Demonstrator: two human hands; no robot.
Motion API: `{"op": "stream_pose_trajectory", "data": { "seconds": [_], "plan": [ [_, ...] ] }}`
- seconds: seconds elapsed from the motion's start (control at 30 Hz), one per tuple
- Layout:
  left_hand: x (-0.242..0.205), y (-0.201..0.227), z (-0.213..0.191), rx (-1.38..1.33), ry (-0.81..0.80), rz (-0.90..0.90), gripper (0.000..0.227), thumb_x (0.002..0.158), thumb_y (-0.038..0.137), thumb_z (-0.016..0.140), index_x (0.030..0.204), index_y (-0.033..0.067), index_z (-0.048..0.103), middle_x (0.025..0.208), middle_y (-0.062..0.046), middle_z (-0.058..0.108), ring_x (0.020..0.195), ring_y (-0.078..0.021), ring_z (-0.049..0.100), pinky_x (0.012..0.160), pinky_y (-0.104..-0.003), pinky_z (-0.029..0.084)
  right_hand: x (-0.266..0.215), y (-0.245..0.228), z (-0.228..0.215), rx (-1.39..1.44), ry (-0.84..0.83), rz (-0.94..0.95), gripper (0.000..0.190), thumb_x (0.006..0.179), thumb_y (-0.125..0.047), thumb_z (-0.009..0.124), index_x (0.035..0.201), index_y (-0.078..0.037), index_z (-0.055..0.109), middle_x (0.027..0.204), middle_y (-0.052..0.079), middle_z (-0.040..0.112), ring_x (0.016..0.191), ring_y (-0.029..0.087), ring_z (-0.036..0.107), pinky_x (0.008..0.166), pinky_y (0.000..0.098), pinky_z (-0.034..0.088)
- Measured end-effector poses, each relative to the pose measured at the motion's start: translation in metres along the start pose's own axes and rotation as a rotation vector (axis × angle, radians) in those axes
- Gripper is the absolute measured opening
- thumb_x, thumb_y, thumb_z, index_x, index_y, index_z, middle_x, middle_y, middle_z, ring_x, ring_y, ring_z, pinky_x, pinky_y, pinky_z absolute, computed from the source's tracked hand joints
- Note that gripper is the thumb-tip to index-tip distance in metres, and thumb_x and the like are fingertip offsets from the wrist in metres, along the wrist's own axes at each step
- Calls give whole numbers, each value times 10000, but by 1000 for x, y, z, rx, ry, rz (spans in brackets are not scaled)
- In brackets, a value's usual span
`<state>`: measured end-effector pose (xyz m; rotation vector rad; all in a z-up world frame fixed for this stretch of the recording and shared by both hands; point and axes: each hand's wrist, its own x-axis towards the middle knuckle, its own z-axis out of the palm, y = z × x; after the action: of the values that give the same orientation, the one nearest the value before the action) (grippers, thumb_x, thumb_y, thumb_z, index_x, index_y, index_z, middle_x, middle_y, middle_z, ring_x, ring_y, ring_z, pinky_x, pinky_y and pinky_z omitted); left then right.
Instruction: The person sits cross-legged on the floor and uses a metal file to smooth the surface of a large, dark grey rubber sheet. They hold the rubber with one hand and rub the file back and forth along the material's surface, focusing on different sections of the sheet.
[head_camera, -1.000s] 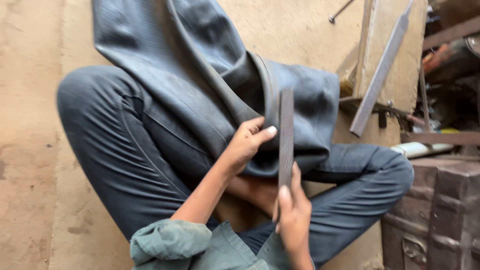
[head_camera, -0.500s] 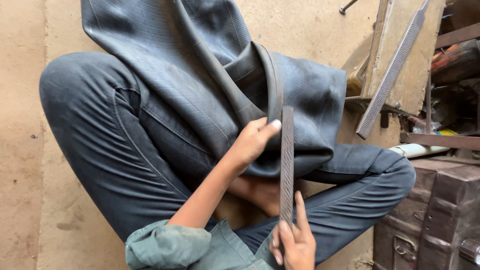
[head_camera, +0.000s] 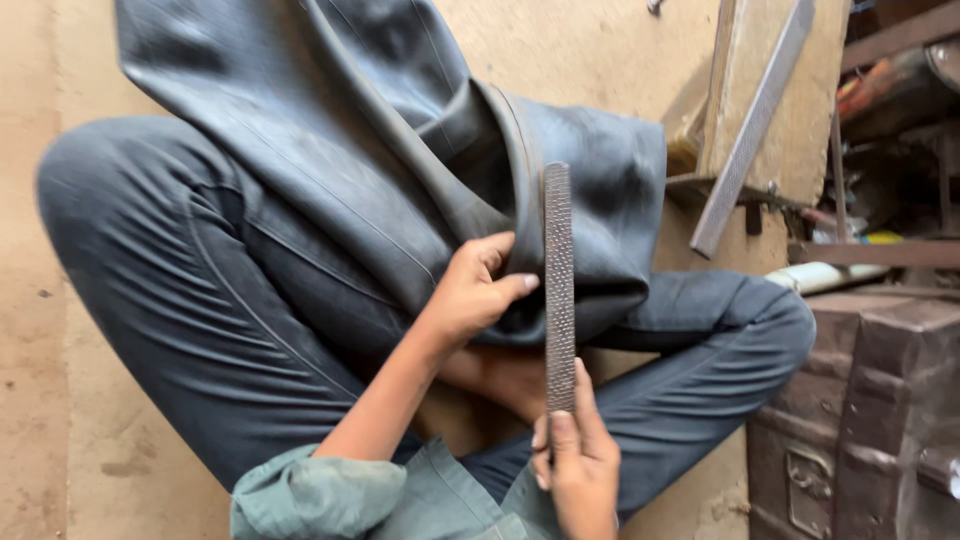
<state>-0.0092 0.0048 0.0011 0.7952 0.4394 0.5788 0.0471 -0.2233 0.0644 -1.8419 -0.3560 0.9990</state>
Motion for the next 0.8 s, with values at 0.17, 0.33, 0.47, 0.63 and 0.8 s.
{"op": "stream_pose_trajectory", "data": {
  "seconds": [0.17,0.33,0.47,0.63,0.8],
  "plan": [
    [2,6,-2,86,-36,44,314,869,-59,646,1181,-63,680,1077,-36,738,993,-92,656,913,-259,529,-13,20,14,-262,139,-157,598,993,-46,498,1576,-111,380,643,2,543,491,40,431,450,207,388],
    [3,17,-3,242,-85,101,303,877,-52,684,1179,-69,684,1061,-41,740,1001,-77,618,906,-256,524,29,-16,39,-219,178,-193,553,1016,-62,500,1564,-93,430,702,-43,469,544,40,385,477,211,367],
    [1,16,-2,150,-75,54,288,867,-40,679,1155,-53,687,1055,-19,742,974,-58,628,883,-243,532,68,-46,46,-10,116,-204,547,1026,-89,499,1568,-108,427,626,-33,443,495,41,377,435,208,334],
    [6,8,-7,172,-1,76,174,886,-17,733,1053,-55,701,945,-6,704,880,-53,596,774,-247,519,44,-31,15,-32,122,-215,539,1014,-60,511,1549,-90,458,597,-51,419,482,28,355,429,189,309],
    [8,-2,-14,112,-37,24,131,905,-11,734,997,-72,664,936,-5,658,872,-67,571,763,-260,502,2,5,-18,-292,107,-311,542,984,-8,547,1521,-40,479,644,-55,479,531,21,386,482,183,340]
  ]
}}
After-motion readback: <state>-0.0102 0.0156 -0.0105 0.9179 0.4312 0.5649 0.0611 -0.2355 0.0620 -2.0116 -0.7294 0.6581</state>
